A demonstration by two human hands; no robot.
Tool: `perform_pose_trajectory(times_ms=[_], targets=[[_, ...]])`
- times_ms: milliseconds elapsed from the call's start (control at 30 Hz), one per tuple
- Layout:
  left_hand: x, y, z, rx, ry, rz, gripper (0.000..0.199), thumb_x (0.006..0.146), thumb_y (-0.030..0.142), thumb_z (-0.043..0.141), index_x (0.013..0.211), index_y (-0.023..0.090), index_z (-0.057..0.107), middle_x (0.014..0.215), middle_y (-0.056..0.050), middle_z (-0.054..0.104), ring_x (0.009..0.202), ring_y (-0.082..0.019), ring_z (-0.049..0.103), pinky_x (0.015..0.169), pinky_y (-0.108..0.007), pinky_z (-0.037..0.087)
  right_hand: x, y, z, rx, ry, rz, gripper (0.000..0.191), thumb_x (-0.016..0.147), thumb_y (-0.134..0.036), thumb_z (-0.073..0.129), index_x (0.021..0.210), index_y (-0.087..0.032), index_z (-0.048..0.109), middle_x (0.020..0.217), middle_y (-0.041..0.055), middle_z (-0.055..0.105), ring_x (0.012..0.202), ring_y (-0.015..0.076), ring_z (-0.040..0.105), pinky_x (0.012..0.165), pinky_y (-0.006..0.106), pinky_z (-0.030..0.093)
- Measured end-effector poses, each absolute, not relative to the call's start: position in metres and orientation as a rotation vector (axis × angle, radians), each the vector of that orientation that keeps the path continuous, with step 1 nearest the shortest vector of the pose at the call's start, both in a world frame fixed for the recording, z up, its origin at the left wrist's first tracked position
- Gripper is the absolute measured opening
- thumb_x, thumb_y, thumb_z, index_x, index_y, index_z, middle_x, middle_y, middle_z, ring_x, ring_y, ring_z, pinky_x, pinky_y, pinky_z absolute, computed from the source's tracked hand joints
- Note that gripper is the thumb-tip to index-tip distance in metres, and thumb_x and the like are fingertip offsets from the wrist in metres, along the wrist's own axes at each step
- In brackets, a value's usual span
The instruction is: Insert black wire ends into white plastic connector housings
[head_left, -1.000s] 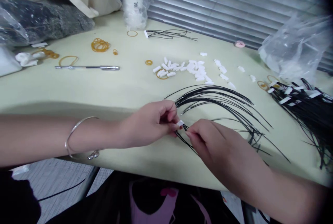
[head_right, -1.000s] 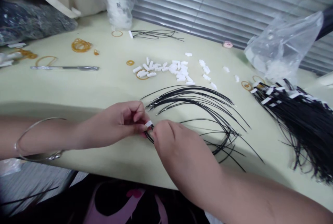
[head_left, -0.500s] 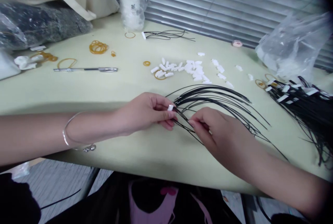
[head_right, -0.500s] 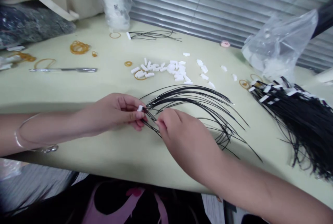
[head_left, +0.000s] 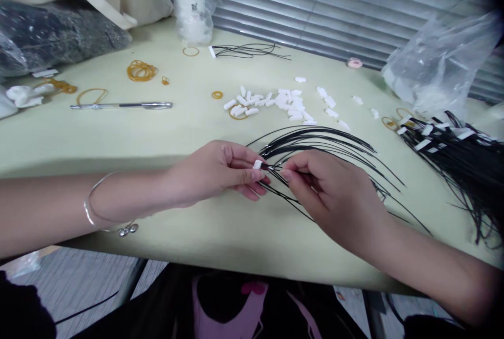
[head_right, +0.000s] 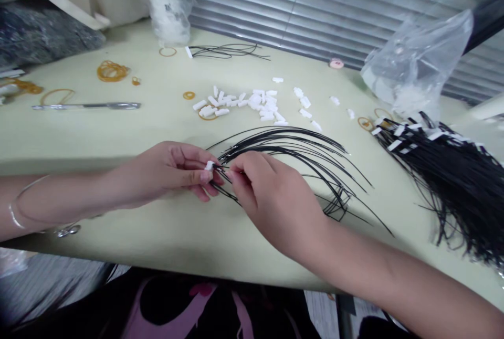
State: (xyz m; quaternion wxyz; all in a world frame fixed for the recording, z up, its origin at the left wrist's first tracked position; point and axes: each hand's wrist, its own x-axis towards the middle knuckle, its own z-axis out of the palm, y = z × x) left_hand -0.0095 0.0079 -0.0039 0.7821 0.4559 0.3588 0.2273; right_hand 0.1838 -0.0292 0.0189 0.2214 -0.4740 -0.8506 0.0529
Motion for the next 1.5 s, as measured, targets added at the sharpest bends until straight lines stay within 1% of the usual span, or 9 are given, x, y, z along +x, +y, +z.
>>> perform_pose_trajectory(times_ms=[267,500,633,800,933,1133,1200,1333,1500], targets=[[-0.011,0.005,-0.004,1.049,0.753,0.465,0.016,0.078,0.021,0.064,0.093,0.016,0.064,0.080,-0.001,0.069,0.071,-0.012,0.066,0.065,-0.021,0.056,0.178,-0.026,0.015,-1.405,-2.375,0.202,0.012,0.085,-0.023,0.048,0.077,-0.017,0.055,0.066,-0.0018,0.057,0.059,0.0098,0.050,0.052,0.023,0.033],[-0.011,0.006,-0.005,1.059,0.747,0.450,0.010,0.080,0.020,0.061,0.089,0.016,0.063,0.078,0.000,0.067,0.070,-0.010,0.066,0.064,-0.020,0.056,0.180,-0.027,0.015,-1.365,-2.349,0.230,0.008,0.084,-0.021,0.050,0.080,-0.017,0.055,0.068,-0.0024,0.058,0.061,0.0081,0.050,0.054,0.021,0.034],[-0.011,0.006,-0.004,1.091,0.747,0.435,0.017,0.079,0.024,0.062,0.093,0.016,0.062,0.082,-0.002,0.068,0.072,-0.011,0.065,0.065,-0.021,0.056,0.178,-0.027,0.014,-1.402,-2.345,0.260,0.011,0.085,-0.023,0.049,0.078,-0.017,0.054,0.068,-0.0018,0.058,0.061,0.0093,0.050,0.054,0.022,0.034],[-0.010,0.004,-0.002,1.149,0.804,0.433,0.019,0.076,0.027,0.065,0.091,0.014,0.064,0.072,-0.001,0.068,0.065,-0.009,0.064,0.066,-0.021,0.055,0.173,-0.028,0.005,-1.428,-2.340,0.291,0.013,0.085,-0.025,0.048,0.075,-0.017,0.052,0.065,-0.0015,0.057,0.057,0.0105,0.048,0.051,0.023,0.032],[-0.009,0.002,-0.003,1.182,0.832,0.445,0.018,0.076,0.027,0.064,0.089,0.014,0.064,0.071,-0.001,0.067,0.066,-0.010,0.064,0.067,-0.023,0.055,0.168,-0.027,0.004,-1.456,-2.335,0.281,0.015,0.085,-0.025,0.045,0.076,-0.016,0.053,0.068,0.0002,0.058,0.060,0.0124,0.050,0.053,0.024,0.032],[-0.012,-0.004,-0.006,1.425,0.792,0.402,0.013,0.078,0.027,0.061,0.084,0.016,0.061,0.070,0.001,0.066,0.065,-0.009,0.062,0.065,-0.020,0.051,0.193,-0.008,0.027,-1.319,-2.544,0.620,0.013,0.086,-0.026,0.048,0.078,-0.019,0.057,0.072,-0.0003,0.058,0.065,0.0115,0.051,0.057,0.022,0.035],[-0.014,-0.007,-0.006,1.622,0.780,0.384,0.011,0.079,0.026,0.059,0.084,0.018,0.063,0.071,0.001,0.066,0.066,-0.009,0.062,0.064,-0.017,0.048,0.208,0.003,0.028,-1.278,-2.543,0.582,0.010,0.085,-0.027,0.050,0.082,-0.020,0.056,0.080,0.0007,0.058,0.073,0.0119,0.052,0.063,0.023,0.038],[-0.017,-0.007,-0.004,1.853,0.756,0.342,0.020,0.084,0.027,0.053,0.098,0.020,0.064,0.075,0.001,0.068,0.068,-0.008,0.062,0.063,-0.014,0.045,0.223,0.020,0.011,-1.182,-2.629,0.407,0.009,0.085,-0.023,0.051,0.091,-0.018,0.056,0.093,0.0051,0.055,0.086,0.0150,0.051,0.074,0.027,0.040],[-0.018,-0.006,-0.002,1.822,0.741,0.329,0.019,0.085,0.025,0.049,0.097,0.020,0.062,0.076,0.001,0.066,0.069,-0.007,0.059,0.066,-0.014,0.045,0.216,0.027,-0.005,-1.114,-2.721,0.350,0.013,0.088,-0.020,0.045,0.081,-0.016,0.055,0.086,0.0053,0.053,0.083,0.0158,0.048,0.074,0.028,0.040]])
